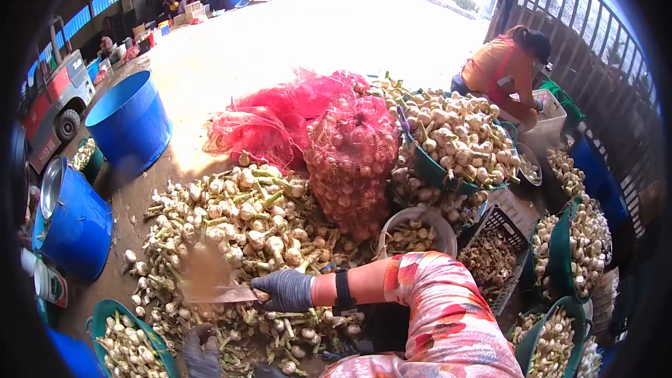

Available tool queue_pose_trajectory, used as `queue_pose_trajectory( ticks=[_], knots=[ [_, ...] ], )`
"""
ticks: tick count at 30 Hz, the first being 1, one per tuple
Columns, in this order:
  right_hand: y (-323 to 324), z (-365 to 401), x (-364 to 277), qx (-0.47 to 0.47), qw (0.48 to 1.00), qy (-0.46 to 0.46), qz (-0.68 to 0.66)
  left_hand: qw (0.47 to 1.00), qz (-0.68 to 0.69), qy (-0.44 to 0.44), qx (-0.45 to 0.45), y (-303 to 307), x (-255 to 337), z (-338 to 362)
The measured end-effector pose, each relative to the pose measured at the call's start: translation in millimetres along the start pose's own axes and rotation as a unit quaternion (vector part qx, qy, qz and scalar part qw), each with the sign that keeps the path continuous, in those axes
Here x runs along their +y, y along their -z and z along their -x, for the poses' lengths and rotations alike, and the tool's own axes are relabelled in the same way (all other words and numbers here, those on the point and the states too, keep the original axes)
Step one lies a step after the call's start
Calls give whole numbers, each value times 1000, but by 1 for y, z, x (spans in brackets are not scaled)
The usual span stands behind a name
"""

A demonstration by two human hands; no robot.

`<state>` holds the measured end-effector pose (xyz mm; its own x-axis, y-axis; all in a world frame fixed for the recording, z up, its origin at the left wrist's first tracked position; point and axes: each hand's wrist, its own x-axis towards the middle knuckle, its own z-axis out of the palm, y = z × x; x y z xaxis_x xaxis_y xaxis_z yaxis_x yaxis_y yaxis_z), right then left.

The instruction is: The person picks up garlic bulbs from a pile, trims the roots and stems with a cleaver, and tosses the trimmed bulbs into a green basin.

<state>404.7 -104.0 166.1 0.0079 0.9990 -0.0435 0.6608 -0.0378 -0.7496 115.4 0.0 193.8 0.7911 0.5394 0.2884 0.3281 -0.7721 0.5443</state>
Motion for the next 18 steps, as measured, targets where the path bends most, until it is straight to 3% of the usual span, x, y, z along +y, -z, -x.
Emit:
queue_pose_trajectory(
  ticks=[2, 7, 10, 16, 18],
  knots=[
    [-1, 8, 2, 20, 1000, -14, -18, 999, -16, -35, 32, 0, 7, -9],
    [-19, 31, 32, 4, 999, -43, 10, 996, 49, 70, -32, -14, 6, 9],
    [-23, 32, 37, -42, 997, -44, 57, 994, -29, 92, -46, -18, 4, 16],
    [-36, 19, 49, -43, 995, -9, 86, 990, -132, 33, -29, -30, -1, 15],
    [-40, 19, 56, -45, 995, -7, 88, 987, -79, 103, -91, -24, 4, 9]
  ],
)
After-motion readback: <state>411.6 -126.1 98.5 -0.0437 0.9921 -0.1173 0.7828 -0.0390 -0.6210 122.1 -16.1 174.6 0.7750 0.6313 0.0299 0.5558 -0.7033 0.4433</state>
